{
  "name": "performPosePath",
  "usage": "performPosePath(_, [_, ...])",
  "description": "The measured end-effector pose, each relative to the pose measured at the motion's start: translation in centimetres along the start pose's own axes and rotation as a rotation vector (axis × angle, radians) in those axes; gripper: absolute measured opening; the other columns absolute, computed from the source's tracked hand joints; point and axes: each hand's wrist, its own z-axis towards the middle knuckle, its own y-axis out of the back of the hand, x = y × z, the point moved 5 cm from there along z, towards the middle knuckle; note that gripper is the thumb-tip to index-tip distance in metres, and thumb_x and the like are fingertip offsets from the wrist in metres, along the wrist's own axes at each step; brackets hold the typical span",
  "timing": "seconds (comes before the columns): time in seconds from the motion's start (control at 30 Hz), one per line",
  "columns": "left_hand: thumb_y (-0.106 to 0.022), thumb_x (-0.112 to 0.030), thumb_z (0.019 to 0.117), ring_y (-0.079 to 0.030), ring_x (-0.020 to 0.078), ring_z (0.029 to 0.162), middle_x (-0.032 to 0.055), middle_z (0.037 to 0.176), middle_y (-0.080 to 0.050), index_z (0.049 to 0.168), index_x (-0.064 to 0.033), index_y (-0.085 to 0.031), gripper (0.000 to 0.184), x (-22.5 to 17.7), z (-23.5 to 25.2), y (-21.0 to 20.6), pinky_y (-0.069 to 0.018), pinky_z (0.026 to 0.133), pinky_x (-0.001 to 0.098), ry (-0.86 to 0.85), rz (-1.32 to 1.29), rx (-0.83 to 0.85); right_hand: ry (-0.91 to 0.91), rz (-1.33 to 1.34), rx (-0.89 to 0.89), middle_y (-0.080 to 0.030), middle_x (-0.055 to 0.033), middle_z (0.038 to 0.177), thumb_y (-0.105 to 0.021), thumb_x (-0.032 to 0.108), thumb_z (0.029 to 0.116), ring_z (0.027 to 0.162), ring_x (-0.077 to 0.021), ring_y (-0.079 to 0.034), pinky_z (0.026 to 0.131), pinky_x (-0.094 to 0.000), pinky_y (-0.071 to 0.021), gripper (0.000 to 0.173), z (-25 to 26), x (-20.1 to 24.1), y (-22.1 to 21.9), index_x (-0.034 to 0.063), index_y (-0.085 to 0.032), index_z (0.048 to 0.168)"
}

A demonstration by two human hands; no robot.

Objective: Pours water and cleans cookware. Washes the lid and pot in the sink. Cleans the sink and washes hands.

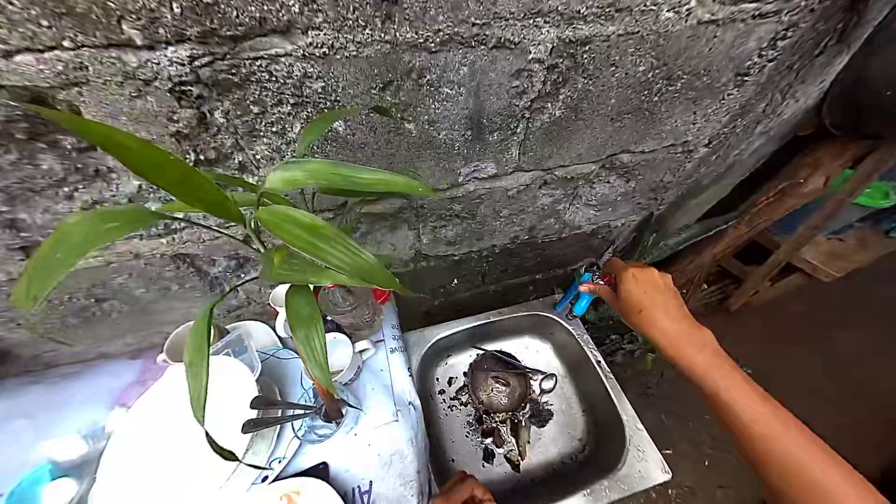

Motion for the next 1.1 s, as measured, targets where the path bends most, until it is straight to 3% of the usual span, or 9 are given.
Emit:
performPosePath(0.1, [-0.059, -0.02, 0.102, -0.069, 0.0189, 0.086, 0.0114, 0.094, -0.071, 0.105, 0.0014, -0.07, 0.024, 3.8, 4.9, -1.8, -0.057, 0.085, 0.0397, 0.248, -0.031, -0.013, 0.065, 0.006, 0.021, -0.067, -0.028, 0.101, -0.074, 0.027, 0.0956, 0.092, -0.0481, -0.068, 0.078, -0.0651, -0.0536, 0.036, 0.3, 0.2, -0.6, -0.0061, -0.066, 0.108])
performPosePath(0.27, [-0.053, -0.018, 0.1055, -0.061, 0.0338, 0.126, 0.0226, 0.136, -0.061, 0.138, 0.0019, -0.056, 0.039, 8.3, 15.8, -8.2, -0.0451, 0.111, 0.05, 0.357, 0.194, 0.222, 0.041, 0.353, -0.027, -0.065, -0.0239, 0.121, -0.067, 0.036, 0.0994, 0.097, -0.0362, -0.069, 0.087, -0.056, -0.0559, 0.06, -1.4, -2.9, -2.4, -0.0019, -0.051, 0.143])
performPosePath(0.33, [-0.055, -0.02, 0.1039, -0.049, 0.0357, 0.139, 0.0208, 0.151, -0.049, 0.147, -0.0029, -0.05, 0.047, 9.0, 18.5, -9.1, -0.0397, 0.116, 0.0511, 0.362, 0.435, 0.239, -0.2, 0.631, -0.068, -0.067, -0.0167, 0.105, -0.057, 0.039, 0.1027, 0.084, -0.026, -0.069, 0.077, -0.0456, -0.0591, 0.053, -4.6, -4.7, -7.4, -0.0009, -0.052, 0.136])
performPosePath(0.47, [-0.057, -0.002, 0.097, -0.04, 0.0416, 0.144, 0.0211, 0.156, -0.042, 0.148, -0.0047, -0.05, 0.052, 11.9, 22.0, -9.8, -0.0386, 0.114, 0.0567, 0.357, 0.749, 0.179, -0.233, 0.428, 0.67, -0.054, -0.0289, 0.142, -0.07, 0.036, 0.0971, 0.126, -0.0439, -0.058, 0.105, -0.0586, -0.0479, 0.068, -13.1, -3.9, -25.2, 0.0044, -0.045, 0.152])
performPosePath(0.57, [-0.054, 0.003, 0.0977, -0.042, 0.0433, 0.142, 0.0198, 0.158, -0.041, 0.147, -0.0113, -0.053, 0.052, 13.9, 23.7, -9.5, -0.0414, 0.112, 0.057, 0.324, 0.867, 0.208, -0.015, 0.205, 0.884, -0.037, -0.0289, 0.156, -0.076, 0.023, 0.0912, 0.137, -0.0486, -0.046, 0.104, -0.0617, -0.0489, 0.068, -16.5, -2.5, -34.5, 0.0178, -0.048, 0.153])
performPosePath(0.7, [-0.067, -0.022, 0.0974, -0.044, 0.0403, 0.14, 0.0193, 0.148, -0.05, 0.129, -0.0073, -0.068, 0.034, 13.8, 24.8, -8.2, -0.0396, 0.114, 0.0551, 0.335, 0.812, 0.169, -0.125, 0.507, 0.853, -0.062, -0.0231, 0.133, -0.076, 0.024, 0.089, 0.121, -0.0383, -0.062, 0.104, -0.0567, -0.0492, 0.051, -13.5, -4.2, -32.7, 0.0063, -0.061, 0.135])
performPosePath(0.83, [-0.076, -0.034, 0.091, -0.05, 0.0379, 0.133, 0.0183, 0.14, -0.057, 0.106, -0.0015, -0.072, 0.036, 9.1, 23.7, -7.3, -0.0403, 0.113, 0.0508, 0.345, 0.474, 0.01, -0.479, 1.106, 0.445, -0.066, -0.0169, 0.098, -0.059, 0.023, 0.1014, 0.077, -0.0224, -0.062, 0.069, -0.0423, -0.0534, 0.031, -9.6, -7.3, -28.2, -0.0027, -0.066, 0.118])
performPosePath(0.93, [-0.073, -0.028, 0.0935, -0.048, 0.0318, 0.14, 0.0162, 0.15, -0.052, 0.099, 0.0002, -0.07, 0.029, 7.2, 23.1, -8.7, -0.0374, 0.118, 0.0466, 0.274, 0.35, -0.078, -0.529, 1.327, 0.507, -0.055, -0.0234, 0.139, -0.053, 0.027, 0.104, 0.124, -0.032, -0.058, 0.098, -0.0534, -0.0517, 0.044, -7.5, -6.2, -27.6, -0.001, -0.055, 0.139])
performPosePath(1.1, [-0.085, -0.036, 0.0799, -0.04, 0.0343, 0.147, 0.0144, 0.157, -0.047, 0.104, -0.0063, -0.071, 0.041, 6.4, 22.2, -9.5, -0.0221, 0.118, 0.0689, 0.115, 0.319, -0.419, -0.401, 1.414, 0.375, -0.063, -0.0142, 0.113, -0.07, 0.004, 0.0871, 0.106, -0.0203, -0.062, 0.091, -0.0386, -0.0543, 0.031, -5.0, -5.5, -28.2, -0.0004, -0.06, 0.116])
